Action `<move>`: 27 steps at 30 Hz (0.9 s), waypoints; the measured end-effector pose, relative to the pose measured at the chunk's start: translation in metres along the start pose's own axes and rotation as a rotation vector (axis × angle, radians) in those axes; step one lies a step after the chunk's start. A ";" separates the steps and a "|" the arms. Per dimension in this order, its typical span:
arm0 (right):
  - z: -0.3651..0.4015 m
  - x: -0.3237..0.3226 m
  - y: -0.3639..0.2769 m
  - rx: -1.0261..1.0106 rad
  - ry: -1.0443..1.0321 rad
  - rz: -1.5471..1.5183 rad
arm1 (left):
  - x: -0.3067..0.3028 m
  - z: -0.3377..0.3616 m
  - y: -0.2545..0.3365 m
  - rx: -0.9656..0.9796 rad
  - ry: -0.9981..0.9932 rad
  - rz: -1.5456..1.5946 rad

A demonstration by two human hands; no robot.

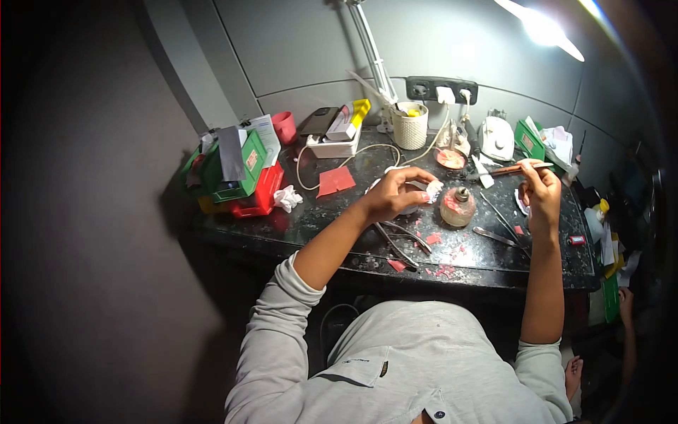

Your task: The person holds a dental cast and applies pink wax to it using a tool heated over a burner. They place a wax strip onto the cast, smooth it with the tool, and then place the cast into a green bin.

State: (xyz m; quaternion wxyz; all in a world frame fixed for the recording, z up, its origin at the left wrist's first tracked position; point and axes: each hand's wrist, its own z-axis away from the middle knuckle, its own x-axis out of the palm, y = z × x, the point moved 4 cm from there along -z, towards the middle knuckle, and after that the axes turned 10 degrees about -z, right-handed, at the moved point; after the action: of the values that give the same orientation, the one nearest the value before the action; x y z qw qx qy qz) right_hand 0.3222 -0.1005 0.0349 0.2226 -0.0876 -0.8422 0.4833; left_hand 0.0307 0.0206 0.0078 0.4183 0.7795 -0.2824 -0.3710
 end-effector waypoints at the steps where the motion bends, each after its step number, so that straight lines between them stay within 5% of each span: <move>1: 0.002 0.004 -0.005 -0.066 -0.019 0.025 | 0.000 0.001 0.001 0.000 0.009 -0.003; 8: 0.018 0.034 -0.019 -0.297 -0.095 0.193 | 0.005 0.001 -0.017 -0.101 -0.009 -0.002; 11: 0.011 0.018 -0.019 -0.274 -0.023 0.196 | 0.007 0.005 -0.015 -0.062 -0.009 -0.255; 23: 0.007 0.001 -0.013 -0.195 -0.025 0.256 | 0.000 0.005 -0.001 0.094 -0.137 -0.472; 27: 0.009 0.002 -0.015 -0.195 -0.018 0.258 | -0.025 0.016 0.033 0.354 0.242 -0.548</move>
State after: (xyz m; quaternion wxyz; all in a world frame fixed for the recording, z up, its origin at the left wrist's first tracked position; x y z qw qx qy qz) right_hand 0.3173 -0.1151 0.0443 0.1417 -0.2121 -0.8688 0.4244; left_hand -0.0004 0.0161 0.0384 0.1917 0.9253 -0.0708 -0.3196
